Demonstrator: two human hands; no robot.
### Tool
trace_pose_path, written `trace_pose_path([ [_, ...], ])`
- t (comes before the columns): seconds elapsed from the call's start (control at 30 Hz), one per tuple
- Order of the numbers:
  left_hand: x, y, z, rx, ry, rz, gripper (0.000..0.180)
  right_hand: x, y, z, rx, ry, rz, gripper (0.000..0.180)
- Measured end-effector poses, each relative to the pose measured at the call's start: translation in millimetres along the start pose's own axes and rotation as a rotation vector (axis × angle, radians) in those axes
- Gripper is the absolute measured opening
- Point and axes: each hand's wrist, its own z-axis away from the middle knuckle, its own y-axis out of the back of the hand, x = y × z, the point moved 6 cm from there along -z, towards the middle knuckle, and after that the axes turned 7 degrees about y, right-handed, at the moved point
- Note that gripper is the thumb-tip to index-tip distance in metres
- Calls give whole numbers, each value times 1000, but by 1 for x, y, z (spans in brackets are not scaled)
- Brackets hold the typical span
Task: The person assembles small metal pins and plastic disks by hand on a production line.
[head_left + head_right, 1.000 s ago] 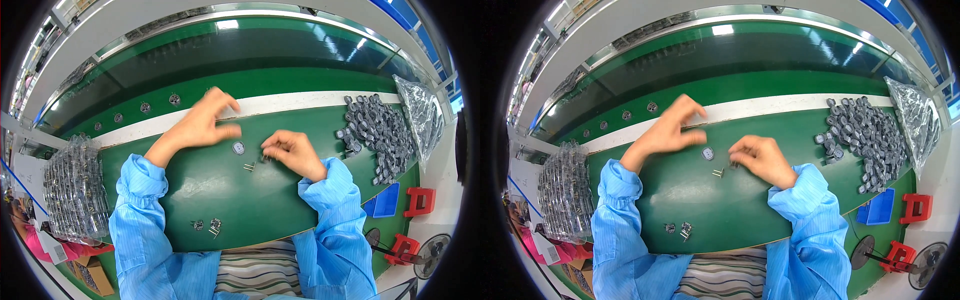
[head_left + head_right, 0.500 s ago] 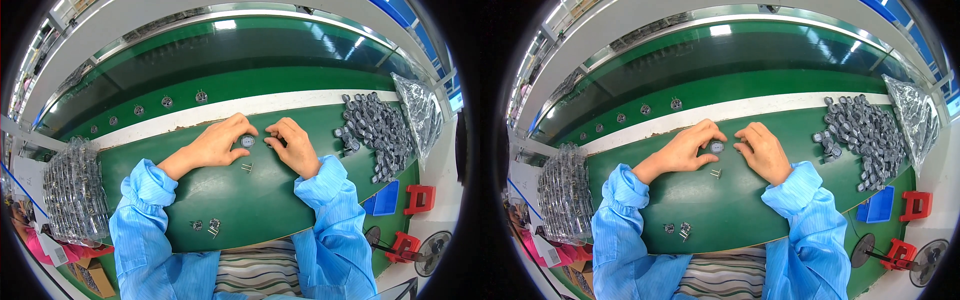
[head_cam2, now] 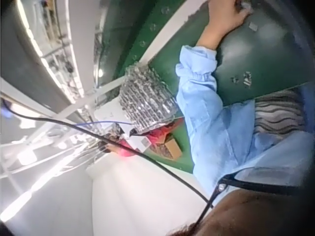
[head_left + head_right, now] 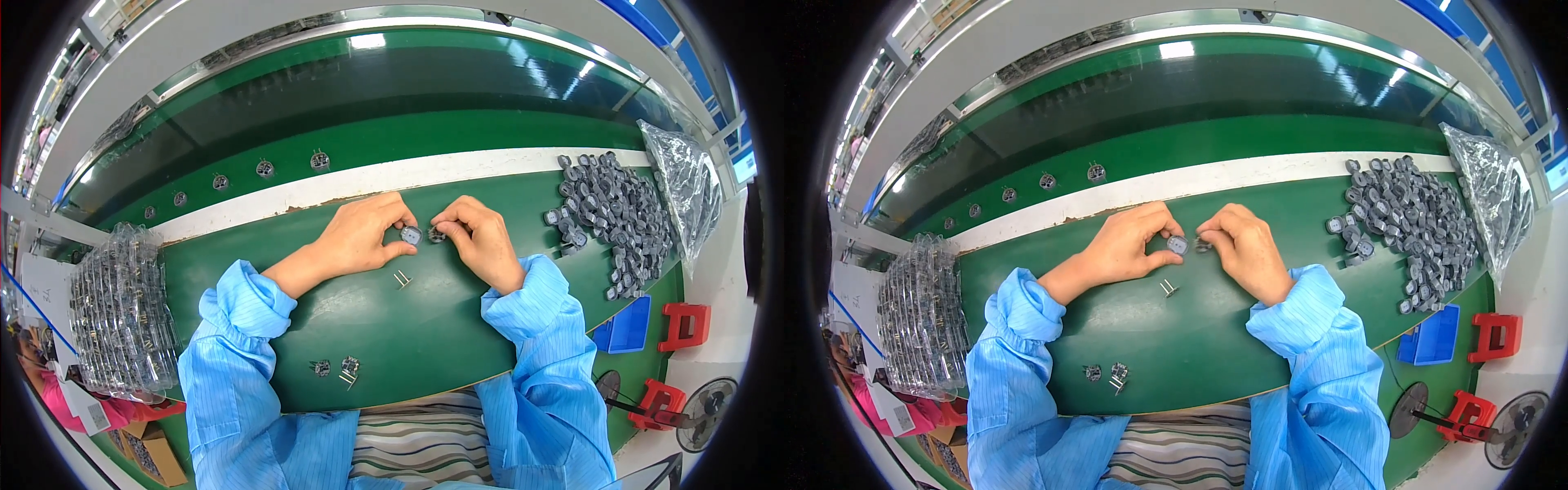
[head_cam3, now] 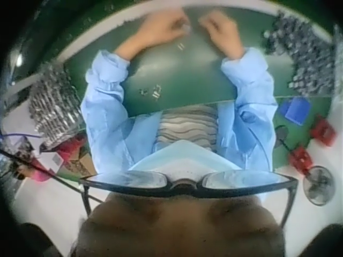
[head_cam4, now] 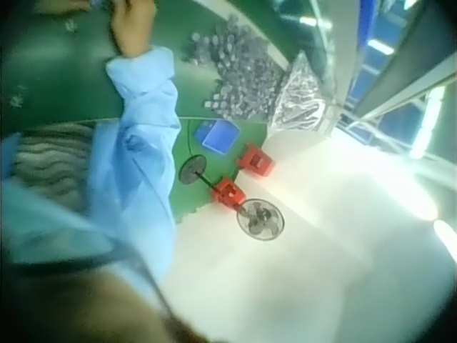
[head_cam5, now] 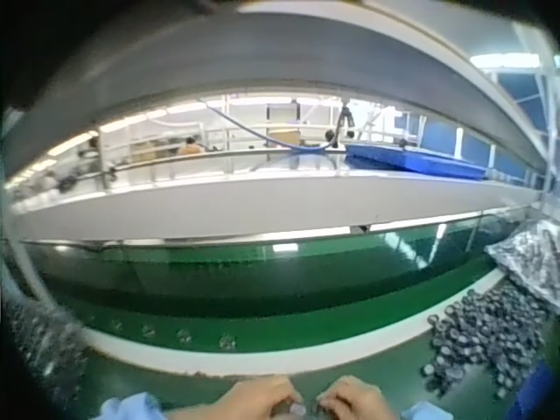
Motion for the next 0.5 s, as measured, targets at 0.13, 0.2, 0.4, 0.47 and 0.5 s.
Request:
trace_pose_path([
  [0.13,2,-2,0,72,-12,-47,37,-14,-14,1,28,-14,-171,7],
  [0.2,2,-3,1,76,-8,-53,37,-9,-19,1,34,21,-142,10],
  [0.4,2,-3,-1,75,4,-60,37,-28,-18,-2,69,333,202,17],
  [0.47,4,-6,-4,66,1,-48,36,-28,-17,0,88,319,210,19],
  [0.5,5,-5,-4,62,-13,-47,36,-28,-18,0,70,317,217,18],
])
